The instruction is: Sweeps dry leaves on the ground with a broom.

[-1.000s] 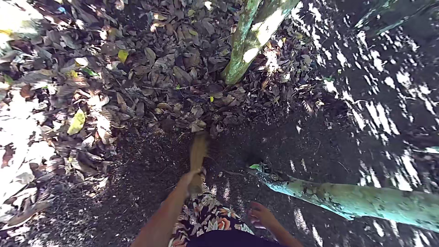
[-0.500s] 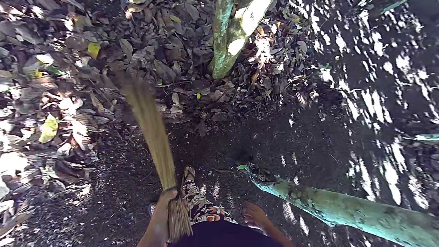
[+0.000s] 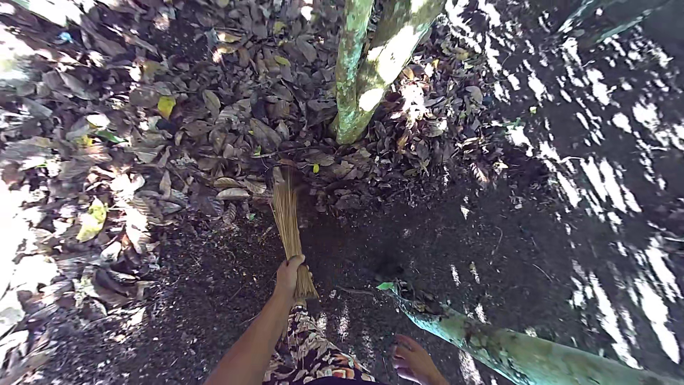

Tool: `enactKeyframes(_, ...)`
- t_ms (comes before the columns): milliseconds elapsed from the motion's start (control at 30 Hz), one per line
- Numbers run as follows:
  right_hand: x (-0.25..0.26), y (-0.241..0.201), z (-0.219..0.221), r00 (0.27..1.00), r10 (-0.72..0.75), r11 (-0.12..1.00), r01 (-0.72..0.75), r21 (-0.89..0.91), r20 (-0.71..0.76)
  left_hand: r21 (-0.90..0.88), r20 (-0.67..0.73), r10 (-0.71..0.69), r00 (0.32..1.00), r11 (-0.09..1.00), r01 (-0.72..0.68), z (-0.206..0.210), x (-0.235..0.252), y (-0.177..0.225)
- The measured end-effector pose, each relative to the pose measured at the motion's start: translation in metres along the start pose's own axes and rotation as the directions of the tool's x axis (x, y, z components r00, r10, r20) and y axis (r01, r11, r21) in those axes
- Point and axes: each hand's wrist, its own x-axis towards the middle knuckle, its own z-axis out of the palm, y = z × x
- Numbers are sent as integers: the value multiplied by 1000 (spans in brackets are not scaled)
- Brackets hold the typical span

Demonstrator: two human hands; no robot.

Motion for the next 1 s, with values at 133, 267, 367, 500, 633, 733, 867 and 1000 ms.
enactKeyframes(133,-2,10,3,1000,2,1000,-2,8,23,20,27,131,991,991,-132,13,-45,-24)
enactKeyframes(267,-12,10,0,999,25,1000,-25,-11,27,-120,167,1,986,993,19,20,-96,-44)
enactKeyframes(367,-9,1,-5,999,30,998,-28,-56,39,-161,269,-136,953,970,184,11,-89,-20)
enactKeyframes(500,11,-9,-10,1000,-4,997,5,-72,10,-53,-8,-83,996,995,83,-42,-12,40)
enactKeyframes(633,7,-31,-5,1000,-27,999,27,-45,2,33,-366,237,900,970,-242,-86,44,91)
enactKeyframes(733,4,-32,-3,999,-29,997,31,-66,27,-54,-388,309,868,933,-356,-82,30,99)
enactKeyframes(867,14,-31,0,998,18,990,-9,-142,60,-279,-168,219,961,925,-259,-64,-57,74)
enactKeyframes(1000,38,-35,-1,998,15,987,-6,-160,56,-240,188,-61,980,965,106,-45,-127,21)
